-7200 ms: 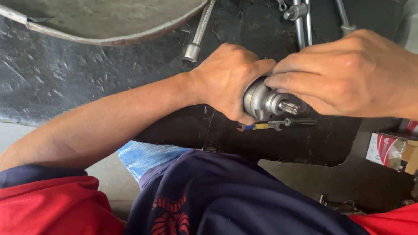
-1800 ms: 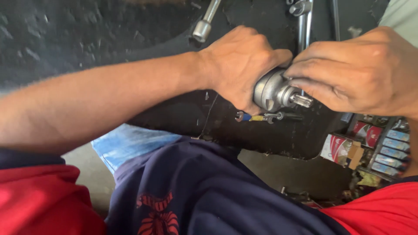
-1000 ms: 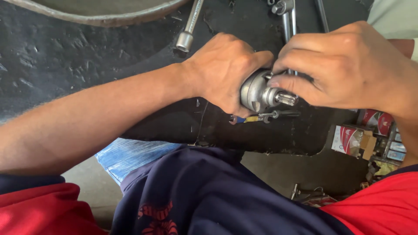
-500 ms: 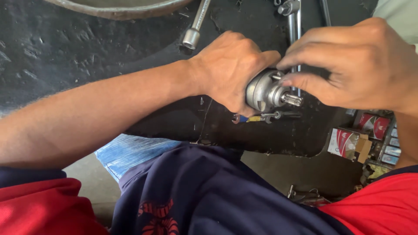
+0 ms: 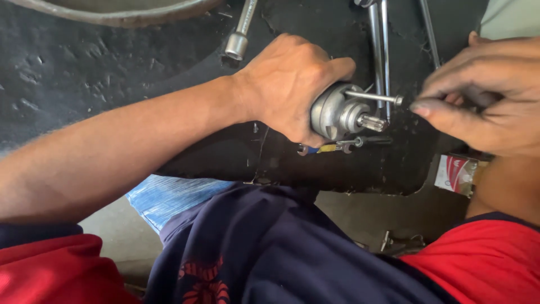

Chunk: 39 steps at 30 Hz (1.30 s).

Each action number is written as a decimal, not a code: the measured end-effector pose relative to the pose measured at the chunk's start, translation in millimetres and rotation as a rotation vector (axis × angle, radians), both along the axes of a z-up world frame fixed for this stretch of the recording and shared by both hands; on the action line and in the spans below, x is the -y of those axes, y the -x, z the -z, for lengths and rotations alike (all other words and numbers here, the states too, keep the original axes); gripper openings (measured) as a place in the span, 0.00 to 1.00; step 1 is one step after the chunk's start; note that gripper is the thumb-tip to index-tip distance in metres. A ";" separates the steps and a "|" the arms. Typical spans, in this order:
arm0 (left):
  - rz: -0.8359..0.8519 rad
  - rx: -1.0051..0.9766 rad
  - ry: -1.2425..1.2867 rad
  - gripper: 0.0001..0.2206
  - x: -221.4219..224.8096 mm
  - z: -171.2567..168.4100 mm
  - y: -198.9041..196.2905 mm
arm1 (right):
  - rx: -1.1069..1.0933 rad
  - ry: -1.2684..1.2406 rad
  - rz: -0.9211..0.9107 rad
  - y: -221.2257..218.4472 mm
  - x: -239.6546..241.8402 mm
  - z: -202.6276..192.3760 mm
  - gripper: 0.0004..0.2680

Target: Disassembling and repairing a motorcycle starter motor at a workbench.

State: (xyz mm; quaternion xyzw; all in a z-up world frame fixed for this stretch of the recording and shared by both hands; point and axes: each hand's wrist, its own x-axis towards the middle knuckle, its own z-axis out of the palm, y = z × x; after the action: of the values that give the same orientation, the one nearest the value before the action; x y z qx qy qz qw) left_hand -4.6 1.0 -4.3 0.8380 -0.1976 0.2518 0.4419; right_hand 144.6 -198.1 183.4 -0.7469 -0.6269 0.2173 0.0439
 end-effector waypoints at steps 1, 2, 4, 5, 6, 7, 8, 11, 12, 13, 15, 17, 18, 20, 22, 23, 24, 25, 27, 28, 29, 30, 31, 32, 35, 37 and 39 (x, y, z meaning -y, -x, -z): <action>-0.001 0.028 0.011 0.31 0.1 0.2 -0.2 | 0.015 -0.037 -0.031 2.2 -3.3 1.0 0.05; 0.014 0.056 0.021 0.31 2.3 0.2 -1.1 | 0.031 -0.073 -0.046 6.5 -2.2 1.8 0.05; 0.019 0.040 -0.006 0.31 2.2 -2.7 -2.9 | 0.042 -0.121 -0.117 24.4 -24.7 3.4 0.05; 0.006 0.028 -0.026 0.31 1.6 -4.8 -5.0 | 0.057 -0.160 -0.206 32.1 -36.4 3.2 0.06; 0.024 0.026 -0.036 0.31 3.1 -6.2 -5.3 | 0.057 -0.169 -0.188 33.7 -34.2 3.0 0.06; 0.020 0.008 -0.034 0.31 3.6 -7.5 -5.0 | 0.093 -0.215 -0.218 35.9 -33.0 3.0 0.06; 0.010 -0.007 -0.034 0.31 2.3 -8.7 -4.4 | 0.132 -0.261 -0.254 37.4 -34.1 2.9 0.05; 0.001 0.020 -0.005 0.31 2.3 -7.7 -4.9 | 0.174 -0.351 -0.174 32.7 -18.0 8.5 0.05; 0.003 0.014 -0.006 0.31 2.5 -6.6 -5.4 | 0.169 -0.352 -0.171 26.7 -4.5 14.6 0.05; 0.003 0.015 -0.017 0.31 2.7 -5.5 -5.9 | 0.134 -0.381 -0.055 20.8 9.0 20.9 0.04; 0.009 0.015 -0.031 0.32 2.7 -3.9 -6.0 | 0.099 -0.412 0.069 10.1 35.2 31.6 0.04; 0.034 0.056 -0.019 0.30 2.6 -3.6 -8.6 | 0.042 -0.475 0.312 -0.5 62.0 40.1 0.04; 0.040 0.054 -0.023 0.30 2.8 -3.3 -8.7 | 0.041 -0.479 0.319 1.5 50.7 43.3 0.04; 0.067 0.128 -0.059 0.31 3.0 -2.8 -8.5 | 0.227 -0.515 0.079 5.0 27.9 49.9 0.03; 0.066 0.144 -0.080 0.30 3.6 -5.7 -9.0 | 0.200 -0.495 0.092 -4.1 45.7 90.0 0.04; 0.061 0.164 -0.094 0.29 3.8 -7.2 -9.7 | 0.174 -0.471 0.099 -8.7 54.2 110.3 0.05; 0.069 0.158 -0.100 0.29 4.5 -8.5 -10.5 | 0.168 -0.476 0.109 -7.4 52.4 114.6 0.05; 0.064 0.136 -0.092 0.27 4.9 -9.7 -11.6 | 0.143 -0.427 0.113 -6.3 50.1 119.0 0.05; 0.065 0.104 -0.090 0.25 4.1 -11.1 -13.6 | 0.105 -0.384 0.124 -6.8 46.2 124.7 0.06; 0.067 0.099 -0.078 0.25 3.9 -11.3 -14.9 | 0.076 -0.373 0.120 -8.1 45.7 125.4 0.06; 0.070 0.094 -0.066 0.26 3.5 -11.3 -15.9 | 0.046 -0.362 0.116 -9.3 45.1 126.3 0.06; 0.078 0.086 -0.065 0.26 3.8 -11.0 -16.8 | 0.038 -0.362 0.126 -12.7 47.3 127.3 0.06; 0.079 0.080 -0.061 0.25 3.9 -10.6 -17.4 | 0.021 -0.417 0.145 -15.8 49.4 128.5 0.05; 0.078 0.080 -0.056 0.25 4.4 -10.1 -18.7 | 0.009 -0.471 0.161 -19.8 51.5 128.6 0.05; 0.078 0.074 -0.054 0.25 3.6 -9.1 -19.2 | -0.231 -0.494 0.435 -24.5 52.4 120.8 0.03; 0.077 0.079 -0.055 0.25 4.7 -8.1 -19.8 | -0.434 -0.479 0.574 -32.2 60.5 129.8 0.03; 0.070 0.083 -0.060 0.24 5.1 -7.4 -18.9 | -0.642 -0.458 0.705 -32.8 59.6 132.0 0.03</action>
State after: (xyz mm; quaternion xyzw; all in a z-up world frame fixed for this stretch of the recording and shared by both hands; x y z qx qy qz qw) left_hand 14.3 -4.1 3.1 0.8323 -0.2522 0.2649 0.4166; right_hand 177.4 -257.7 51.4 -0.7794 -0.3243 0.2646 0.4662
